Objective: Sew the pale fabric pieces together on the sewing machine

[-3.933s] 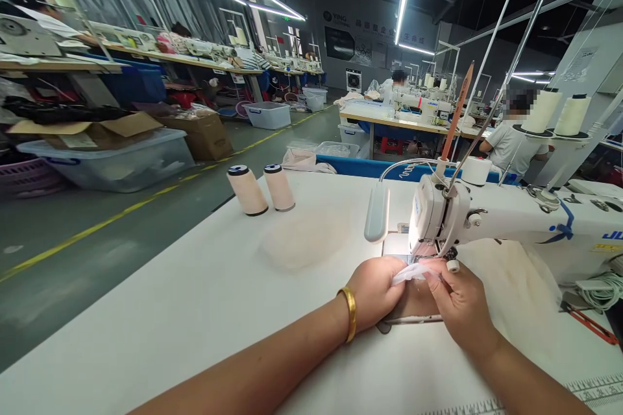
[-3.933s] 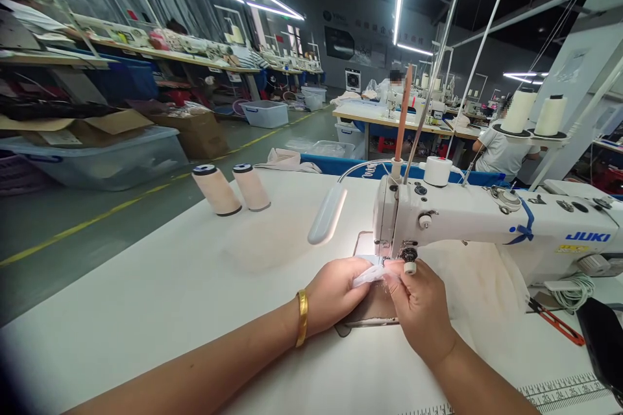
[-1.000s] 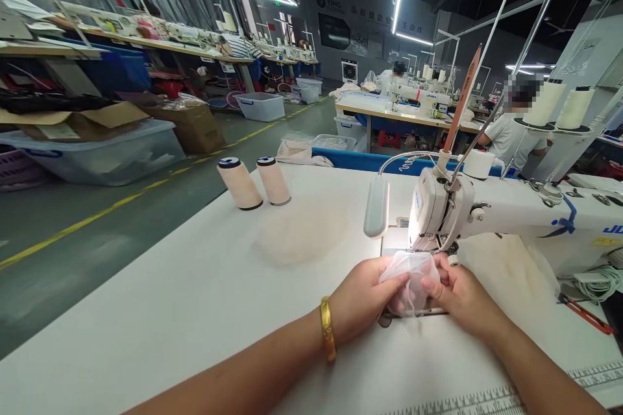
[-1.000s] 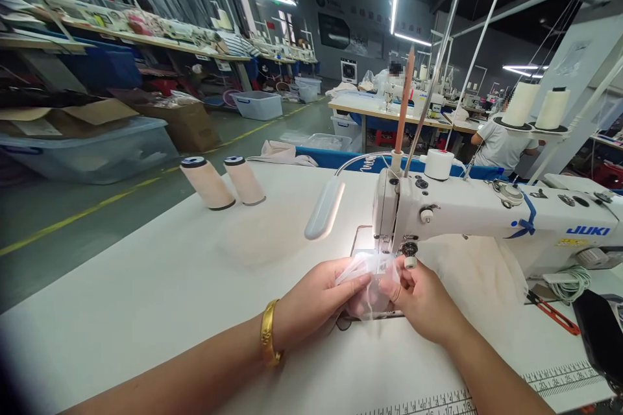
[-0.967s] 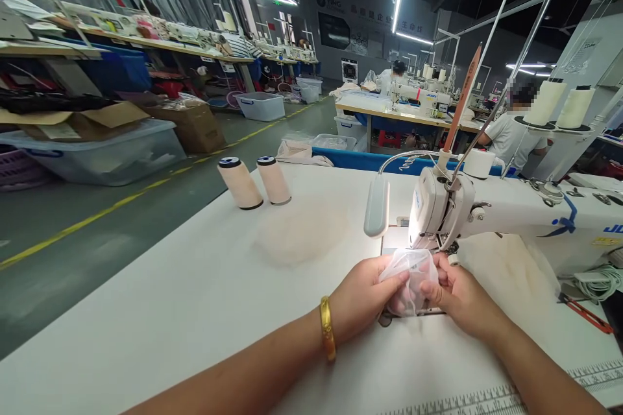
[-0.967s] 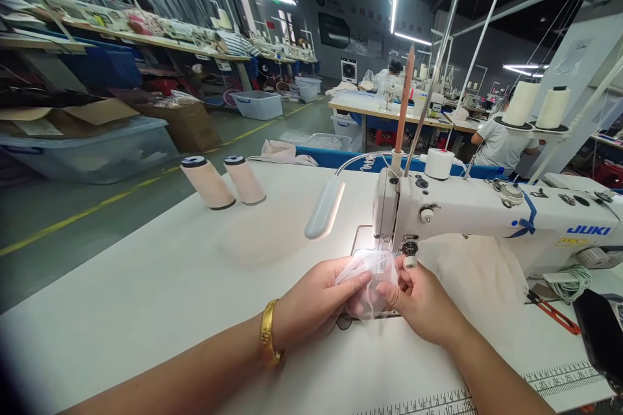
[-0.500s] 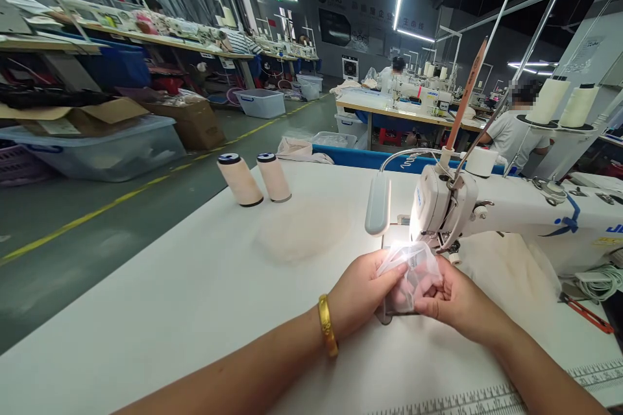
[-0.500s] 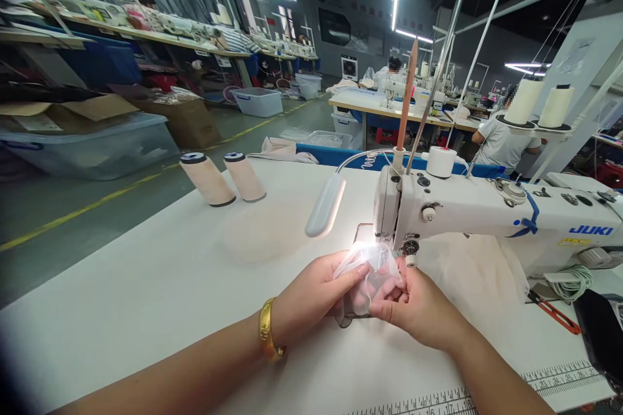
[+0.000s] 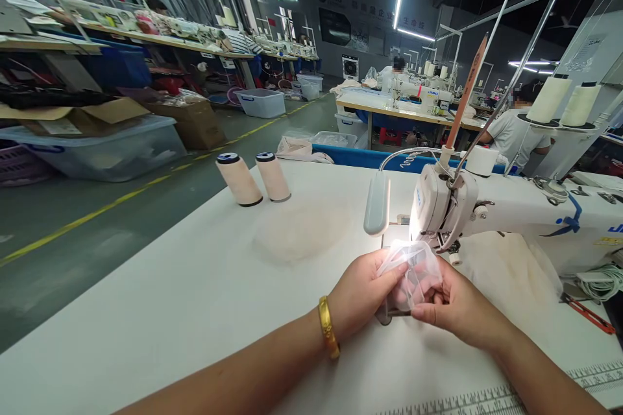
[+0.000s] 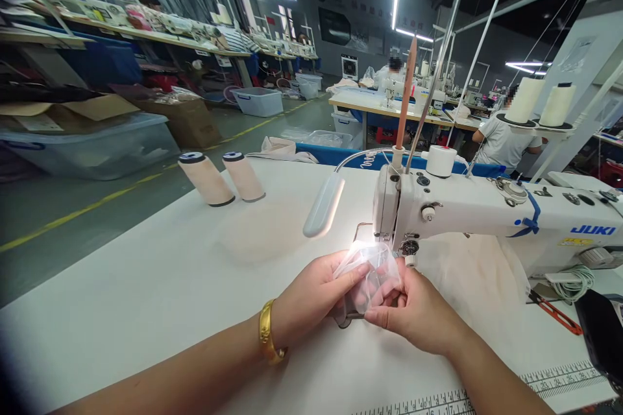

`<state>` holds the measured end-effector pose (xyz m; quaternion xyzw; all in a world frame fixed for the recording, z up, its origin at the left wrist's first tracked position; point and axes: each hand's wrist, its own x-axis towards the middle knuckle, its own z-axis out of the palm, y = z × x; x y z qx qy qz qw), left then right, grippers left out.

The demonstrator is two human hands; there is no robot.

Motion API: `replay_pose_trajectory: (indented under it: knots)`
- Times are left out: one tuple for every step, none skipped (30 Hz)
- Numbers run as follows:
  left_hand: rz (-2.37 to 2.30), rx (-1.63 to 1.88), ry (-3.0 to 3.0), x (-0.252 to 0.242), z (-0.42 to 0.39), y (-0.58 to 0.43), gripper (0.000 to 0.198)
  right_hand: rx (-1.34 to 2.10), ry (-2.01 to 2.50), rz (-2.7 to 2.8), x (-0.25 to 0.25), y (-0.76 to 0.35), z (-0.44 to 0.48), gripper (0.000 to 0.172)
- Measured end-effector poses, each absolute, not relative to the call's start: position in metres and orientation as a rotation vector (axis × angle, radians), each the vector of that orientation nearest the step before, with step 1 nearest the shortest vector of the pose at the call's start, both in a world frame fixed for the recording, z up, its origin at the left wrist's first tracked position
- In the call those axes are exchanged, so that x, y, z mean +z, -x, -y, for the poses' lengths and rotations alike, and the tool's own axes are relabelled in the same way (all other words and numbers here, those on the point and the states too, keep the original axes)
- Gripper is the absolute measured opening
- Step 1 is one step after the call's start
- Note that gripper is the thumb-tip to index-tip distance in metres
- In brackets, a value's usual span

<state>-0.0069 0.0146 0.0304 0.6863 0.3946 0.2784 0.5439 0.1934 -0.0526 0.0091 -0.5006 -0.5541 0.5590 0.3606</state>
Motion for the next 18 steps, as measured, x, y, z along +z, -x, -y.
replay_pose_trajectory:
  knots:
    - [-0.937, 0.661, -1.633, 0.0303, -0.0146, 0.0069, 0.034, 1.431, 1.295, 1.436, 0.0095, -0.1929, 0.0526, 0.06]
    - [-0.936, 0.661, -1.637, 0.0301, -0.0147, 0.0069, 0.034, 1.421, 1.299, 1.442, 0.0101, -0.1924, 0.0525, 0.057]
    - [-0.934, 0.661, -1.638, 0.03, -0.0148, 0.007, 0.034, 1.412, 1.304, 1.446, 0.0107, -0.192, 0.0524, 0.054]
    - [-0.933, 0.66, -1.638, 0.0298, -0.0149, 0.0071, 0.035, 1.404, 1.309, 1.446, 0.0114, -0.1917, 0.0524, 0.052]
    - [-0.932, 0.659, -1.636, 0.0296, -0.015, 0.0072, 0.035, 1.397, 1.313, 1.445, 0.0121, -0.1913, 0.0523, 0.051]
    - [-0.931, 0.658, -1.633, 0.0294, -0.015, 0.0073, 0.035, 1.391, 1.316, 1.444, 0.0129, -0.1908, 0.0522, 0.05]
    - [-0.929, 0.656, -1.628, 0.0291, -0.015, 0.0074, 0.036, 1.385, 1.317, 1.444, 0.0139, -0.1903, 0.0522, 0.049]
    - [-0.929, 0.653, -1.622, 0.0289, -0.015, 0.0073, 0.036, 1.379, 1.316, 1.444, 0.0148, -0.1896, 0.0522, 0.048]
    - [-0.93, 0.651, -1.615, 0.0287, -0.0149, 0.0072, 0.036, 1.373, 1.314, 1.444, 0.0157, -0.1889, 0.0522, 0.048]
    - [-0.933, 0.649, -1.609, 0.0286, -0.0147, 0.0071, 0.035, 1.365, 1.315, 1.442, 0.0166, -0.1882, 0.0522, 0.048]
    - [-0.938, 0.648, -1.602, 0.0287, -0.0146, 0.007, 0.035, 1.356, 1.319, 1.438, 0.0172, -0.1876, 0.0522, 0.049]
    - [-0.943, 0.646, -1.595, 0.029, -0.0145, 0.0069, 0.036, 1.347, 1.328, 1.434, 0.0175, -0.1872, 0.0521, 0.049]
    - [-0.947, 0.645, -1.587, 0.0293, -0.0144, 0.0069, 0.036, 1.337, 1.339, 1.431, 0.0175, -0.1871, 0.052, 0.049]
    - [-0.95, 0.642, -1.578, 0.0298, -0.0145, 0.0069, 0.036, 1.327, 1.349, 1.431, 0.0172, -0.1871, 0.0518, 0.049]
    - [-0.949, 0.637, -1.566, 0.0303, -0.0148, 0.0069, 0.036, 1.317, 1.357, 1.437, 0.0165, -0.1872, 0.0517, 0.048]
    - [-0.941, 0.625, -1.549, 0.0306, -0.0153, 0.0068, 0.035, 1.307, 1.36, 1.445, 0.0157, -0.1875, 0.0516, 0.046]
    - [-0.925, 0.606, -1.524, 0.0308, -0.0159, 0.0068, 0.035, 1.3, 1.362, 1.452, 0.0149, -0.1876, 0.0516, 0.043]
    - [-0.903, 0.584, -1.495, 0.0307, -0.0167, 0.0067, 0.036, 1.293, 1.368, 1.453, 0.0141, -0.1877, 0.0518, 0.04]
